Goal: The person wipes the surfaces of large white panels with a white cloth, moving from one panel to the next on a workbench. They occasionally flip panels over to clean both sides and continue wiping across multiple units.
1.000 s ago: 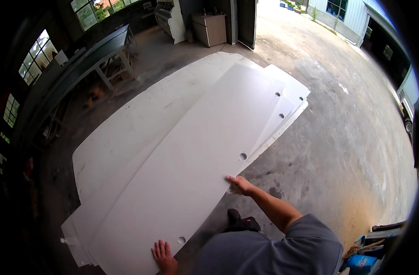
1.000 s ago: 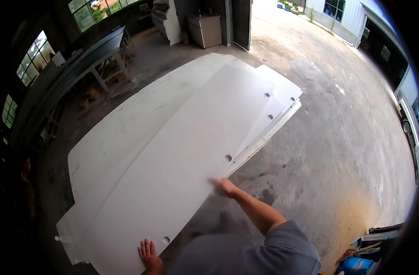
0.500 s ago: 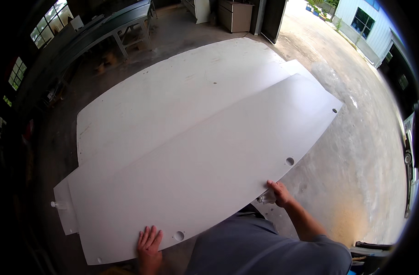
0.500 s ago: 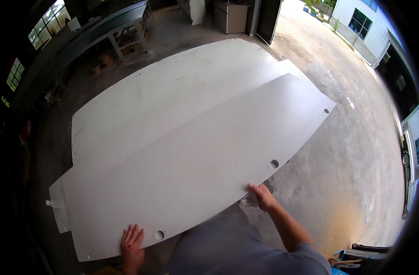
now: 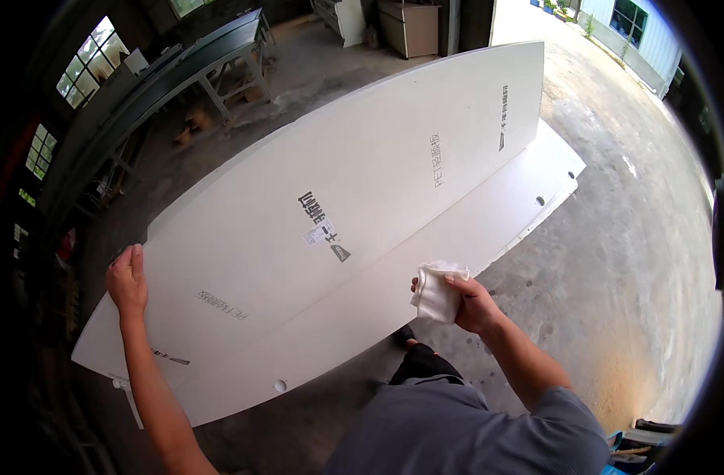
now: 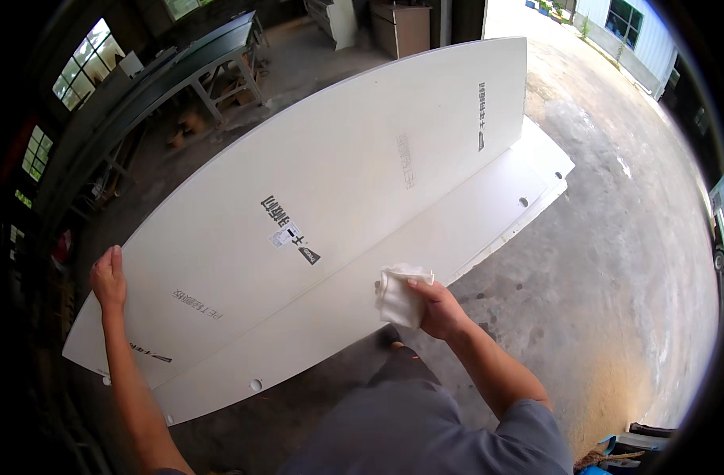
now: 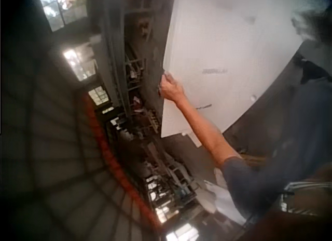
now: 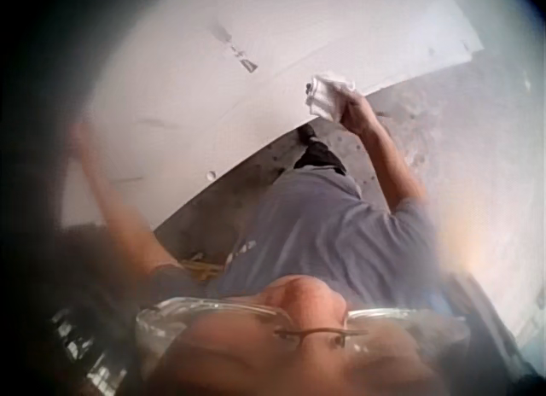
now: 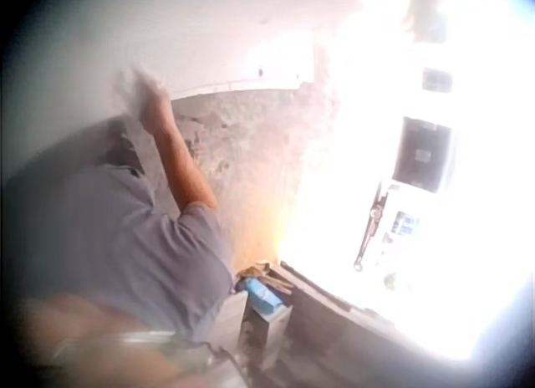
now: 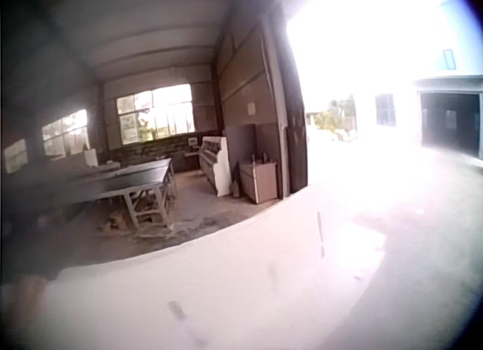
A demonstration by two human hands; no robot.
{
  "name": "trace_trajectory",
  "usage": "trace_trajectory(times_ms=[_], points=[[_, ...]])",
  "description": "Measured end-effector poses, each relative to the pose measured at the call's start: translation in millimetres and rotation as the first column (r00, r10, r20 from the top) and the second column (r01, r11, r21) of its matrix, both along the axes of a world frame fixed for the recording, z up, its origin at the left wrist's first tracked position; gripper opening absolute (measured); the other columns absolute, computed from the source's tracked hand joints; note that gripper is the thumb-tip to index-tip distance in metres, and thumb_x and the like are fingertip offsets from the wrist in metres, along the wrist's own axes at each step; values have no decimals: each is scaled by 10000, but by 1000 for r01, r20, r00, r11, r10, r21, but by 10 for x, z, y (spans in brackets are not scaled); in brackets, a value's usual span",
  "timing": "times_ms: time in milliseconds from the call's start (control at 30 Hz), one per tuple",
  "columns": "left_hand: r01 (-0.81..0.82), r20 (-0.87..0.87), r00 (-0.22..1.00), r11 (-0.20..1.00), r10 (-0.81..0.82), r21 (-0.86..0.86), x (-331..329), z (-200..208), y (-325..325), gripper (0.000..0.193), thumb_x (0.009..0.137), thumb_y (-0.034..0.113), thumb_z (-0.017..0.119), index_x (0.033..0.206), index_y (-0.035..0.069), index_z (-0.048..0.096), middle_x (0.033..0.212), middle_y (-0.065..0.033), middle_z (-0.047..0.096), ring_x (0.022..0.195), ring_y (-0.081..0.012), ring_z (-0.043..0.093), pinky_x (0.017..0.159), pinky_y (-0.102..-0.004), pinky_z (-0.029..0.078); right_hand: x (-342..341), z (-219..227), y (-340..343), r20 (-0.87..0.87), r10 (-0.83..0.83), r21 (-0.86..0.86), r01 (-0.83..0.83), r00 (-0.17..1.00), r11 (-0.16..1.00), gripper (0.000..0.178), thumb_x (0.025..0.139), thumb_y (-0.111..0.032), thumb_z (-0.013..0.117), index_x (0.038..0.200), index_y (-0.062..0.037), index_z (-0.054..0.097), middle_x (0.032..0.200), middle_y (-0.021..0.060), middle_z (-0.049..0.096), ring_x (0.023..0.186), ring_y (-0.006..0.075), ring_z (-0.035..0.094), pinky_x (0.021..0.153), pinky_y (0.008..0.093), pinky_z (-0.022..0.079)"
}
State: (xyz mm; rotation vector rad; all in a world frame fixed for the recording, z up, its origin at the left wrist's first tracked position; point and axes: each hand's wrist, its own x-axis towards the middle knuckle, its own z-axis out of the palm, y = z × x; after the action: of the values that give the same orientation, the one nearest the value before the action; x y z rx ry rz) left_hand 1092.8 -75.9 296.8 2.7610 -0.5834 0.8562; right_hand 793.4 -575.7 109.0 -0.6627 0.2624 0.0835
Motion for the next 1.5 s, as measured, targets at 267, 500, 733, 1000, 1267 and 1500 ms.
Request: trace_trajectory(times_ms=[267, 500, 733, 1000, 1267, 1500], points=[[24, -282, 959, 998, -5, 61, 1038, -1121, -343, 487, 1032, 373, 498, 778, -25, 619, 697, -254, 574, 674, -459, 568, 615, -504, 425, 389, -380, -972, 2, -429, -157, 425, 903, 892, 563, 959, -254, 566, 1413, 61, 461, 1348, 189, 596, 1232, 298, 590, 1059, 440, 474], [107, -466, 879, 994, -99, -10, 841, -1785, -343, 447, 1020, 337, 515, 778, -33, 582, 704, -250, 548, 654, -439, 549, 614, -492, 418, 323, -665, -1383, 160, -659, -678, 567, 735, 467, 412, 1039, -193, 512, 1378, 41, 538, 1343, 159, 619, 1217, 244, 600, 1056, 360, 450], [20, -428, 893, 961, -141, -276, 1205, -2341, -859, 361, 1020, 337, 536, 1200, 53, 665, 1253, -140, 661, 1114, -360, 618, 981, -392, 471, 584, -86, -130, 172, -6, -911, 156, 985, -382, 576, 829, 15, 594, 1400, -32, 533, 1470, 156, 529, 1394, 347, 460, 1194, 515, 290], [34, -450, 879, 960, -161, -278, 888, -2898, -1334, 353, 1016, 348, 552, 1150, 50, 686, 1148, -169, 706, 1067, -375, 646, 938, -435, 499, 541, -655, -634, -206, -119, -724, -233, 971, -649, 822, 977, -514, 500, 1556, 18, 260, 1637, 199, 247, 1541, 364, 145, 1250, 510, 104], [-3, -423, 896, 951, -134, -308, 946, -2851, -1334, 325, 1020, 319, 550, 1121, 44, 691, 1093, -158, 720, 1024, -367, 654, 916, -447, 492, 923, -573, 126, -280, -45, -757, -249, 959, -605, 891, 955, -639, 459, 1562, -11, 282, 1667, 154, 189, 1555, 380, 69, 1193, 673, 21], [-9, -415, 909, 995, -35, -104, 911, -2698, -1696, 304, 1028, 306, 522, 1131, 67, 678, 1137, -129, 698, 1090, -332, 614, 1002, -437, 423, 1303, -767, -1943, -139, -453, -705, -409, 881, -579, 742, 981, -577, 460, 1567, -144, 321, 1670, 164, 176, 1532, 421, 127, 1162, 723, 87]])
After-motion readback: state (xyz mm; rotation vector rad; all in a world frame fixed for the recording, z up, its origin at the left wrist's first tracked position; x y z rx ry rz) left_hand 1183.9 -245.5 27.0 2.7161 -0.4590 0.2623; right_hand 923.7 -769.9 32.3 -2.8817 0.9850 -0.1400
